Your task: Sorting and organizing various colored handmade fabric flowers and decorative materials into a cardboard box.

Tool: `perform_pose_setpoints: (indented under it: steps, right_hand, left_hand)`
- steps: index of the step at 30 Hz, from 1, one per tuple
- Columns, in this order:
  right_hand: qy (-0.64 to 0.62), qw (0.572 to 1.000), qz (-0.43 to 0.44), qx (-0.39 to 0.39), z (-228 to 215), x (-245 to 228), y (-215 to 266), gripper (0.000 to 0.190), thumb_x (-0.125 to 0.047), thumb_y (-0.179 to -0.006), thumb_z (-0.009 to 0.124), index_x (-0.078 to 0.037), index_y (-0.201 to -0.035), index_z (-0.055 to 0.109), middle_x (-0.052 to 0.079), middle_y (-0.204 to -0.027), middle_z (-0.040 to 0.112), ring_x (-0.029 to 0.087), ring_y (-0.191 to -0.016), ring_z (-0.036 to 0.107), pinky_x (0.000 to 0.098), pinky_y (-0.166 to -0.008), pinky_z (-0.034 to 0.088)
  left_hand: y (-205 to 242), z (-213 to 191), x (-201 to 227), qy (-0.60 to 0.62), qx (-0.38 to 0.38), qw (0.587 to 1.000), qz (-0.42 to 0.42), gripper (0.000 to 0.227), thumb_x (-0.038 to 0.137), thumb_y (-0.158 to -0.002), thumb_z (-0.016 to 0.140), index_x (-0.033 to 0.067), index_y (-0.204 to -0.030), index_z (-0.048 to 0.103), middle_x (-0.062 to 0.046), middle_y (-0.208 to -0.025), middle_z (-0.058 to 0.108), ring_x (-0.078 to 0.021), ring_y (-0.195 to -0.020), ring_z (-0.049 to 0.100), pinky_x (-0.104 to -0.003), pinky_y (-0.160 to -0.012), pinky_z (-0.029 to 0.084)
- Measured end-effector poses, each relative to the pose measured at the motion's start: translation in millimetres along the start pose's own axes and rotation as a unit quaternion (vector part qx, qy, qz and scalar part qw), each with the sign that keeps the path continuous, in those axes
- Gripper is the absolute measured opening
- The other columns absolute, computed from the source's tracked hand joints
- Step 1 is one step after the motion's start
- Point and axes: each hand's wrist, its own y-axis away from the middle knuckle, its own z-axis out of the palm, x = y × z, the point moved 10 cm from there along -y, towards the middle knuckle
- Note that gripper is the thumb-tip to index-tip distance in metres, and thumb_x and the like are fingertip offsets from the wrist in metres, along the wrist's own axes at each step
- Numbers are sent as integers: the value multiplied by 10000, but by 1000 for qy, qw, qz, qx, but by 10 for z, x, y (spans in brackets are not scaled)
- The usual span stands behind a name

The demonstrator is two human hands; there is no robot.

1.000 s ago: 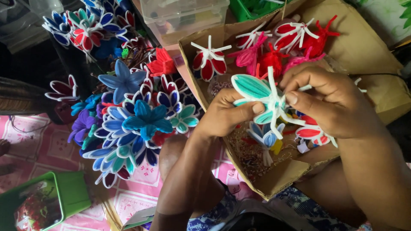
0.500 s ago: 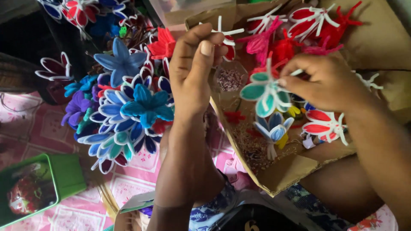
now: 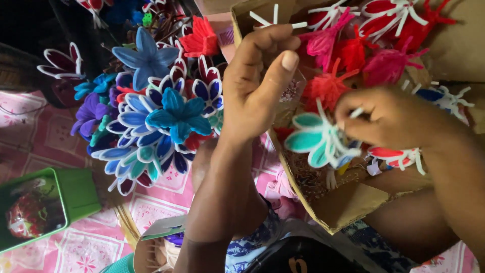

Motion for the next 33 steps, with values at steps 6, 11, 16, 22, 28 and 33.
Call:
perform_pose_setpoints:
  steps: [6,11,16,22,28,33]
  right_hand:
    - [79,984,-16,160,-533,-673,-93,121,-177,-966,610,-201,-934,725,-50,-852,768,137,-744,715,341,-693,499]
    - [114,983,33,138,-307,-536,-704,296,-398,-992,548,-119,-1026,640,121,-953,736,306,-829,711,475,-667,495]
    - [44,988,109,98,-239,-440,-455,203,-201,-970,631,-108,-1149,608,79,-1095,708,279,-999,704,418,-817,556]
    - [121,972,32,197,-423,-168,352,290,-141,-962,645,-124,-1250,675,59,-1006,721,233,-845,677,409,-708,505]
    - [232,972,34,-5,440,362,440,388,-450,-863,709,-299,-1220,713,-93,-1183,699,168,-862,760,395,-749,579]
    - [96,979,-112,139,-20,110,809,182,-241,-912,665,-231,-1051,782,-94,-879,767,101,-732,712,273,-671,494]
  left_hand:
    - [-31,35,-14,-6,4,1000,15,326,272,-1058,638,83,-1321,603,-88,-1195,715,-151,-1120,692,-282,-961,595]
    - [-34,117,4,-84,-47,995,9,382,345,-1050,617,102,-1343,583,-49,-1212,694,-146,-1117,674,-295,-995,565]
    - [27,413,124,-222,-196,954,40,415,396,-1041,559,63,-1278,630,-118,-1231,742,-232,-1087,749,-337,-932,592]
    - [28,433,61,-308,-205,929,9,583,523,-997,480,42,-1290,631,-154,-1245,757,-290,-1122,779,-386,-869,617]
    - [77,566,93,-273,-202,939,47,475,438,-1031,532,45,-1278,632,-126,-1208,759,-261,-1138,759,-366,-936,595]
    - [352,1027,53,-185,-386,900,81,627,485,-986,580,-29,-1343,574,-283,-1356,657,-421,-1228,728,-453,-992,665]
